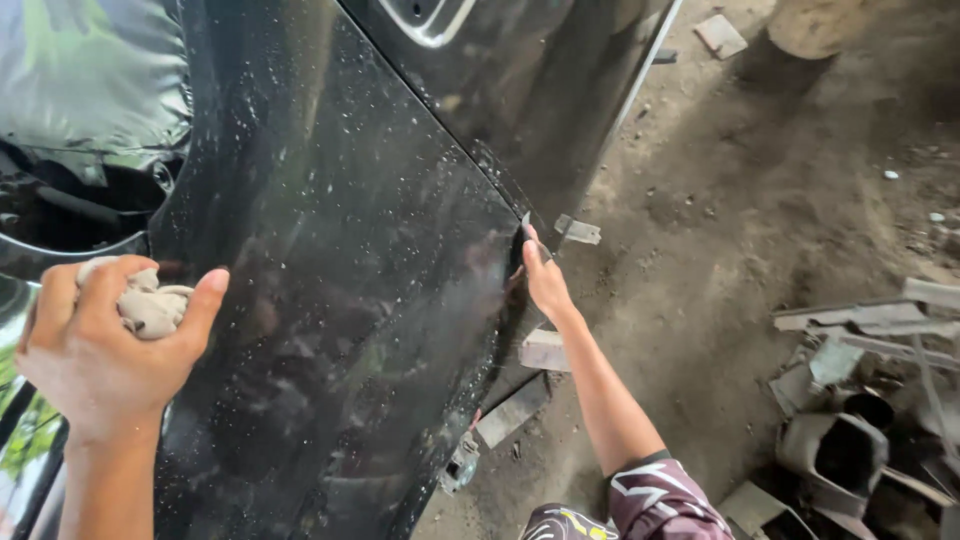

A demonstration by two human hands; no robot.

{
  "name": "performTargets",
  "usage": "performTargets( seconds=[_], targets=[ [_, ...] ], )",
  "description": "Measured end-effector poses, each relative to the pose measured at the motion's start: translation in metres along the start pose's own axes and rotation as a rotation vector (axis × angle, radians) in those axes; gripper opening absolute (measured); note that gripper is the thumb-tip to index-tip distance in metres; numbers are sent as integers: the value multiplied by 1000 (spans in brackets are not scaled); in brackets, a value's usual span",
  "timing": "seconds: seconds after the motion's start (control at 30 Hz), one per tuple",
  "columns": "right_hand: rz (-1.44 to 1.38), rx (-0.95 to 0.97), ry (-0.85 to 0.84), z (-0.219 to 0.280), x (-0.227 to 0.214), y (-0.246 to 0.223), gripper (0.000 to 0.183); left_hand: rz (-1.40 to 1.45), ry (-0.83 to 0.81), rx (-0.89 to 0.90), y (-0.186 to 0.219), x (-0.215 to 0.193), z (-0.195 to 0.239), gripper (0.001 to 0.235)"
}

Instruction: The person sands the side panel and hood of a black car using a sanding block and a cloth. They wipe the surface with the cloth and dip it into a bucket of water before continuing to sand the car's exterior.

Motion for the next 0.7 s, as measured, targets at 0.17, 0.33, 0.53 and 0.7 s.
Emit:
performTargets(
  seconds=[0.17, 0.33, 0.53, 0.7],
  targets=[
    [-385, -116, -33, 42, -18, 12, 64, -54, 48, 48, 5, -6, 3, 39],
    [-403, 256, -82, 101, -17, 41, 71, 142, 104, 146, 60, -22, -5, 37],
    [-317, 123, -168, 99, -27, 50, 63, -55, -35, 402, 182, 91, -30, 53],
    [-398, 236, -254, 79, -48, 78, 60, -138, -164, 481, 297, 220, -25, 54]
  ],
)
Point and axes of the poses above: each hand's wrist, its own z-axis away from the middle knuckle, its own x-axis out of the palm, y = z × x, the point moved 7 cm from there along -z, towards the middle knuckle, and after that the axes turned 4 degrees about x, right-handed, at the moved point
